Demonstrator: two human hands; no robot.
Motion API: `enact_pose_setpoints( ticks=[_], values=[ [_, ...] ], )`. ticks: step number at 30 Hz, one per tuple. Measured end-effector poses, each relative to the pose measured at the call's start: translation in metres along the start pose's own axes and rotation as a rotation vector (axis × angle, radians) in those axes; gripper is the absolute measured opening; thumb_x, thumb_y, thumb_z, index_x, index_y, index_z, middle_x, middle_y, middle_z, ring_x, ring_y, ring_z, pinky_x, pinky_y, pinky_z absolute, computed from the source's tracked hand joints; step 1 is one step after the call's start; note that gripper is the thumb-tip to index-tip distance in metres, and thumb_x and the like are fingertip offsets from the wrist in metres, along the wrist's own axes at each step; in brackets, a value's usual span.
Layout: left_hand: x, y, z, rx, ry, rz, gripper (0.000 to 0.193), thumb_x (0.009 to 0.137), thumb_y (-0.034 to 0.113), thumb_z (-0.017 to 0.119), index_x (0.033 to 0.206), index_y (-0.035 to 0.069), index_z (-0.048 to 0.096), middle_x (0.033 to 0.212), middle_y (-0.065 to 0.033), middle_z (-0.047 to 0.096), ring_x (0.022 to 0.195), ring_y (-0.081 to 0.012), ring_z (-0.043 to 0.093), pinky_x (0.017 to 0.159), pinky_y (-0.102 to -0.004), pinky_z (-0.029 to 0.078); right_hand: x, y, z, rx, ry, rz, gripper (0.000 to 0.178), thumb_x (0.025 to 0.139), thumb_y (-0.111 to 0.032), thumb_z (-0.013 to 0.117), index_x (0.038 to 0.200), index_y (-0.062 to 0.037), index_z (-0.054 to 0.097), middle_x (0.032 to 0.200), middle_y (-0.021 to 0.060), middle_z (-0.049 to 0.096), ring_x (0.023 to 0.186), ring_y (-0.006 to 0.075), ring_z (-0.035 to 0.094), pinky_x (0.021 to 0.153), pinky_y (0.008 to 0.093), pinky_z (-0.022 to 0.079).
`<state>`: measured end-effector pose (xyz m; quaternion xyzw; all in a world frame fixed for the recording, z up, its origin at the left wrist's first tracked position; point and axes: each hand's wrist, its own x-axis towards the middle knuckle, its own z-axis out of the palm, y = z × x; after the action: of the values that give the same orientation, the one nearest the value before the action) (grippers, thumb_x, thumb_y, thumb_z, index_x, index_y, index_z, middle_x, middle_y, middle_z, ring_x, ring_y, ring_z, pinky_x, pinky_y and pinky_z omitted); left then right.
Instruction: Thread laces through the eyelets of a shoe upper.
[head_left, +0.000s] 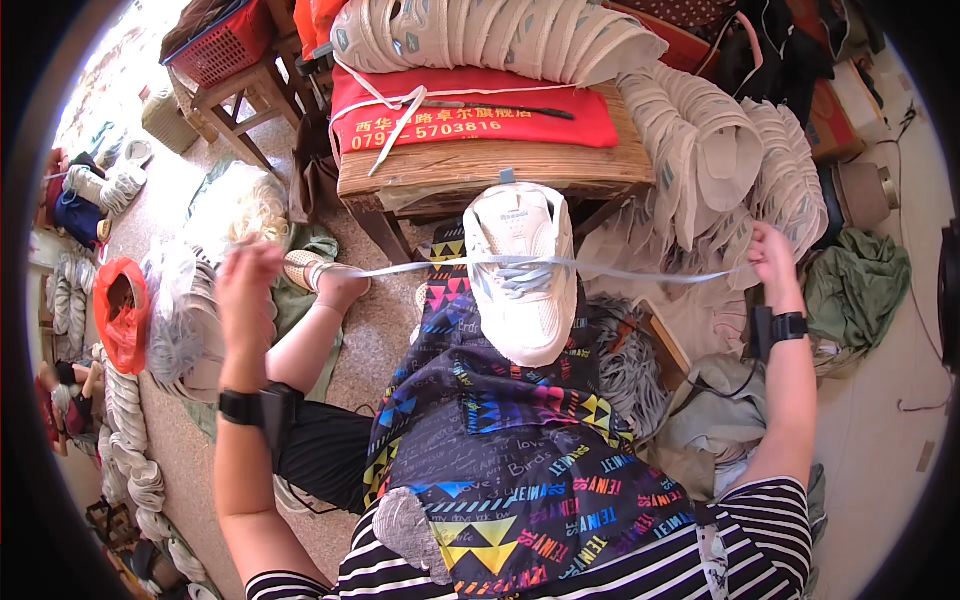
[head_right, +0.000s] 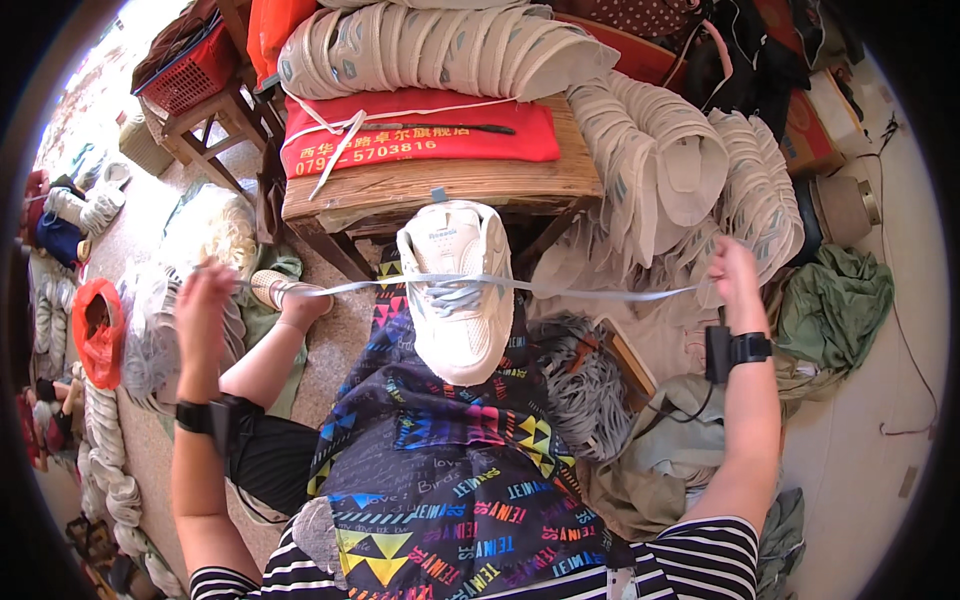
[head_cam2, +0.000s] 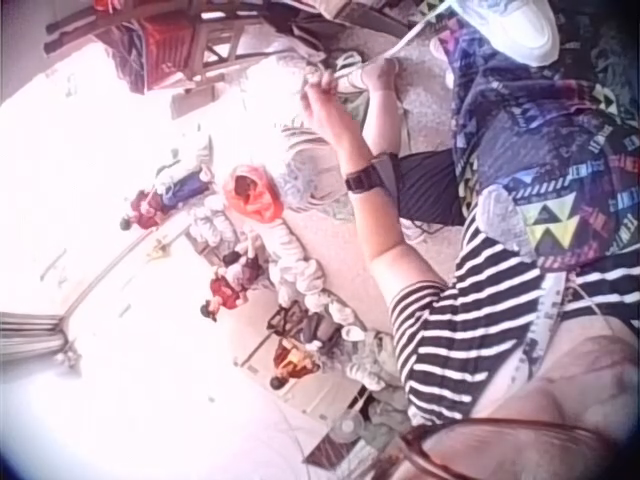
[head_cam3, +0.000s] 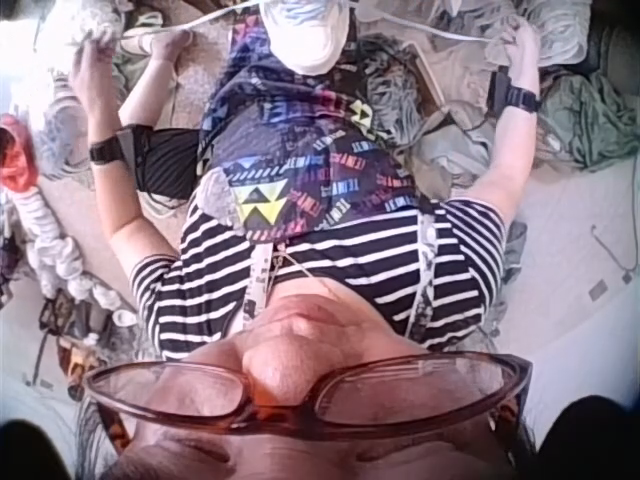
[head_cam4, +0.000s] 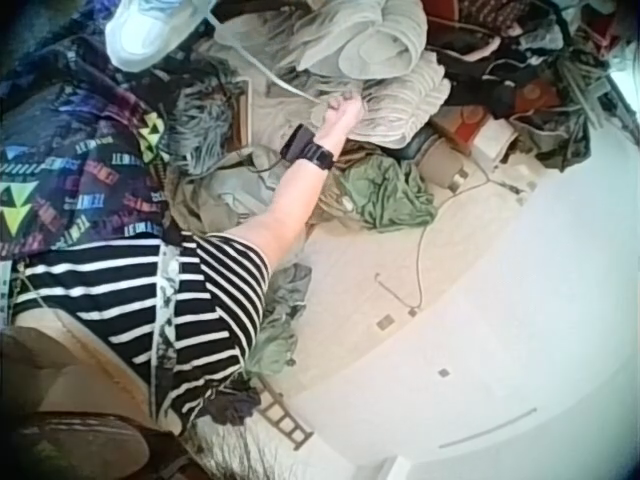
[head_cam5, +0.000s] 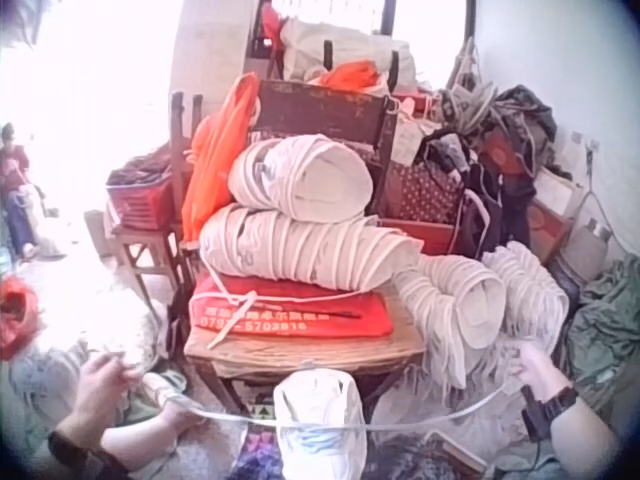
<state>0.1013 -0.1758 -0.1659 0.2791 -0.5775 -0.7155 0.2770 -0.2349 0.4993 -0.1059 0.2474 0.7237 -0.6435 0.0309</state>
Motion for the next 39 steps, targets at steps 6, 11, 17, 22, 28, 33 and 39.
enact_pose_setpoints(
  ticks=[6, 11, 17, 22, 28, 33, 39],
  values=[
    [-0.06, -0.019, 0.125, 0.058, -0.526, -0.143, 0.025, 0.104, 0.019, 0.047, 0.119, 0.0, 0.057, 0.099, -0.0093, 0.066, 0.082, -0.0158, 0.068, 0.076, -0.0278, 0.056, -0.143, 0.037, 0.141, -0.279, -0.669, -0.131, 0.016, 0.101, -0.022, 0.048, 0.105, -0.0107, 0.059, 0.069, -0.0086, 0.04, 0.051, 0.0001, 0.031, 0.043, 0.0171, 0.023],
    [-0.077, -0.033, 0.171, 0.006, -0.598, -0.224, 0.026, 0.105, 0.022, 0.046, 0.111, 0.0, 0.059, 0.089, -0.0075, 0.066, 0.074, -0.0135, 0.066, 0.068, -0.0256, 0.053, -0.201, 0.057, 0.191, -0.455, -0.938, -0.529, 0.024, 0.105, -0.028, 0.045, 0.104, -0.0081, 0.059, 0.072, -0.0076, 0.043, 0.061, 0.0032, 0.038, 0.058, 0.0197, 0.036],
    [-0.096, -0.03, 0.179, 0.187, -0.606, -0.244, 0.03, 0.105, 0.028, 0.047, 0.104, 0.003, 0.063, 0.068, 0.0026, 0.056, 0.054, -0.0024, 0.047, 0.049, -0.0165, 0.037, -0.215, 0.044, 0.197, -0.673, -0.872, -0.635, 0.029, 0.104, -0.026, 0.046, 0.097, -0.0016, 0.06, 0.076, 0.0002, 0.051, 0.07, 0.0093, 0.048, 0.066, 0.0266, 0.043],
    [-0.093, -0.03, 0.187, 0.096, -0.426, 0.014, 0.026, 0.104, 0.025, 0.05, 0.106, 0.004, 0.065, 0.065, 0.0067, 0.049, 0.057, -0.0001, 0.042, 0.052, -0.0165, 0.034, -0.203, 0.056, 0.195, -0.59, -0.891, -0.817, 0.022, 0.101, -0.019, 0.05, 0.097, -0.0006, 0.061, 0.081, 0.0036, 0.056, 0.075, 0.0109, 0.054, 0.068, 0.0278, 0.045],
    [-0.098, -0.035, 0.181, 0.204, -0.567, -0.16, 0.029, 0.104, 0.026, 0.051, 0.099, 0.002, 0.067, 0.065, 0.0065, 0.049, 0.058, -0.0018, 0.043, 0.054, -0.0175, 0.035, -0.215, 0.041, 0.193, -0.745, -0.902, -0.777, 0.015, 0.094, -0.014, 0.061, 0.098, 0.0003, 0.063, 0.083, 0.0022, 0.058, 0.075, 0.0101, 0.056, 0.068, 0.0268, 0.047],
    [-0.103, -0.038, 0.183, 0.219, -0.554, -0.195, 0.028, 0.103, 0.025, 0.052, 0.094, 0.003, 0.067, 0.066, 0.0057, 0.052, 0.06, -0.0024, 0.044, 0.056, -0.0185, 0.036, -0.21, 0.046, 0.19, -0.496, -0.932, -0.488, 0.018, 0.092, -0.016, 0.065, 0.098, 0.0006, 0.063, 0.079, 0.0033, 0.062, 0.072, 0.0111, 0.058, 0.067, 0.0274, 0.047],
    [-0.101, -0.045, 0.183, 0.263, -0.577, -0.189, 0.025, 0.1, 0.022, 0.054, 0.092, 0.002, 0.066, 0.07, 0.0018, 0.057, 0.061, -0.0055, 0.048, 0.057, -0.023, 0.041, -0.213, 0.016, 0.174, -1.083, -0.974, -0.778, 0.036, 0.089, -0.034, 0.066, 0.09, 0.0012, 0.063, 0.078, 0.0197, 0.064, 0.072, 0.0329, 0.064, 0.067, 0.0408, 0.05]
  ],
)
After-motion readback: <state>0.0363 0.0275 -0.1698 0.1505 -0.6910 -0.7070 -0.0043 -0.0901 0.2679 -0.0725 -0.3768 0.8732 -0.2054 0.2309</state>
